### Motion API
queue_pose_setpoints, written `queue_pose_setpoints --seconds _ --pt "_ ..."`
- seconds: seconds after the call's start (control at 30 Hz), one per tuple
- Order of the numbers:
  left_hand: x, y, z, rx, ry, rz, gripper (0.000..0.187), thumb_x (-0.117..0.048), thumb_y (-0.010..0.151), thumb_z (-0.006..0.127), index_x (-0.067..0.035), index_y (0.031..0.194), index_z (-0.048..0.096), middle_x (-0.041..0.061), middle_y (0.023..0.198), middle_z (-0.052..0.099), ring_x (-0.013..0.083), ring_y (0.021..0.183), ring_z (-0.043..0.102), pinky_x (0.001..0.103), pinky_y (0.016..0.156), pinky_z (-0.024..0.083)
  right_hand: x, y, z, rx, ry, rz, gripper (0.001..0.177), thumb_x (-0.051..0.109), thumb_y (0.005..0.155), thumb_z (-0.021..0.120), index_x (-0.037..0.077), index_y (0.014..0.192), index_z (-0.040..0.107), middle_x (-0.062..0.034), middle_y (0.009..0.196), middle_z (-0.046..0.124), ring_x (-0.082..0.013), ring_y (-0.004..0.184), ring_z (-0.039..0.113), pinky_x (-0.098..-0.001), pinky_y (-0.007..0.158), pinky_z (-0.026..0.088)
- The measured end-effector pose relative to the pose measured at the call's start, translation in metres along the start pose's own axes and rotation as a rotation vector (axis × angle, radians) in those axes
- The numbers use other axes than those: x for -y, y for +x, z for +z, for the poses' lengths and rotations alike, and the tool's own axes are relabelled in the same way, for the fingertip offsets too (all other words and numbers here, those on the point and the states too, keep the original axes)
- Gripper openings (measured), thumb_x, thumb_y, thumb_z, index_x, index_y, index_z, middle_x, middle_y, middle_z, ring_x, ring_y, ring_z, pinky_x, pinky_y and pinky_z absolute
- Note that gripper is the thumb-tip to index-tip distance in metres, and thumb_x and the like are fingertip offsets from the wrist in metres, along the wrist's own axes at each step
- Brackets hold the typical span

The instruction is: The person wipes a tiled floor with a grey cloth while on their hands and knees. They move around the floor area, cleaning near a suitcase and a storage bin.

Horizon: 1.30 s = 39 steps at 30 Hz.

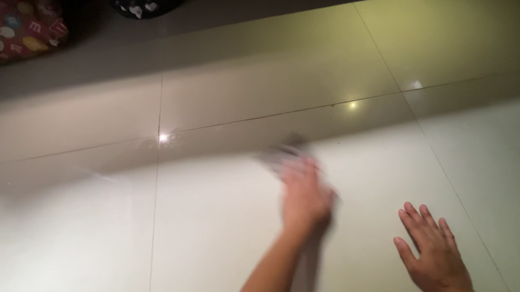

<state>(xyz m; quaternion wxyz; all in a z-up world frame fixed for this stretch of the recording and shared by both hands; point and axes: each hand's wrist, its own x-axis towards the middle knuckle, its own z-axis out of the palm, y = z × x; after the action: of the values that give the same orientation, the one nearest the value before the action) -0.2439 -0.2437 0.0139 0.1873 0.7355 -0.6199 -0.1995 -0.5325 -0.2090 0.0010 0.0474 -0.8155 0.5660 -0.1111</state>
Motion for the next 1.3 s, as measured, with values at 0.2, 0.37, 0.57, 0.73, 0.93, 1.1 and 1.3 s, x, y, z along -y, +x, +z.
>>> queue_pose_setpoints --seconds 0.2,0.37,0.57,0.73,0.93,1.1,1.3 --pt "0.065 -0.061 -0.016 0.320 0.181 0.601 0.064 -0.040 0.095 0.042 -0.014 0.154 0.046 0.008 0.164 0.036 0.0340 0.156 0.023 0.052 0.128 0.012 0.002 0.000 0.002 0.026 -0.074 0.023 0.064 0.047 0.092 0.047 0.021 0.149 0.041 0.0029 0.161 0.032 -0.0192 0.151 0.021 -0.0441 0.122 0.011" --pt "0.139 0.035 -0.069 -0.069 0.248 0.041 0.064 -0.043 0.096 0.041 -0.024 0.157 0.045 0.010 0.167 0.030 0.0410 0.147 0.022 0.052 0.119 0.011 0.005 0.001 0.000 -0.006 -0.020 -0.005 0.062 0.046 0.093 0.047 0.020 0.150 0.042 0.0017 0.162 0.033 -0.0192 0.152 0.022 -0.0434 0.123 0.013" --pt "0.023 0.081 0.027 -0.188 0.122 0.196 0.058 -0.042 0.099 0.042 -0.012 0.148 0.054 0.014 0.156 0.045 0.0377 0.147 0.036 0.056 0.126 0.017 0.005 0.002 -0.001 0.030 -0.024 0.015 0.064 0.046 0.093 0.049 0.021 0.151 0.042 0.0022 0.161 0.034 -0.0190 0.152 0.023 -0.0445 0.123 0.014" --pt "-0.036 -0.015 0.059 0.178 0.047 0.586 0.051 -0.038 0.104 0.037 -0.030 0.152 0.049 0.008 0.166 0.037 0.0387 0.155 0.024 0.054 0.124 0.015 0.011 0.009 -0.015 -0.008 0.057 0.048 0.063 0.046 0.088 0.055 0.020 0.145 0.048 0.0009 0.157 0.042 -0.0204 0.148 0.031 -0.0452 0.121 0.019" --pt "0.010 -0.023 -0.006 0.259 0.192 0.405 0.061 -0.058 0.094 0.047 -0.040 0.152 0.045 0.004 0.167 0.029 0.0380 0.153 0.020 0.052 0.123 0.013 0.037 0.064 -0.015 0.252 -0.119 0.337 0.044 0.050 0.099 0.051 0.026 0.135 0.056 0.0052 0.140 0.055 -0.0194 0.133 0.050 -0.0503 0.114 0.033" --pt "0.032 0.036 -0.026 0.011 0.205 0.170 0.066 -0.062 0.092 0.048 -0.038 0.153 0.042 0.004 0.166 0.029 0.0375 0.152 0.020 0.051 0.123 0.013 0.035 0.084 0.022 -0.146 0.027 0.193 0.053 0.048 0.095 0.051 0.021 0.140 0.052 -0.0004 0.143 0.052 -0.0228 0.138 0.044 -0.0586 0.117 0.026" --pt "0.011 0.110 0.009 -0.156 0.243 0.098 0.065 -0.058 0.095 0.044 -0.032 0.154 0.042 0.007 0.166 0.029 0.0419 0.152 0.018 0.055 0.122 0.011 0.012 0.091 0.055 -0.079 -0.015 0.296 0.063 0.050 0.095 0.047 0.023 0.151 0.041 -0.0047 0.164 0.029 -0.0294 0.153 0.016 -0.0677 0.117 0.001"
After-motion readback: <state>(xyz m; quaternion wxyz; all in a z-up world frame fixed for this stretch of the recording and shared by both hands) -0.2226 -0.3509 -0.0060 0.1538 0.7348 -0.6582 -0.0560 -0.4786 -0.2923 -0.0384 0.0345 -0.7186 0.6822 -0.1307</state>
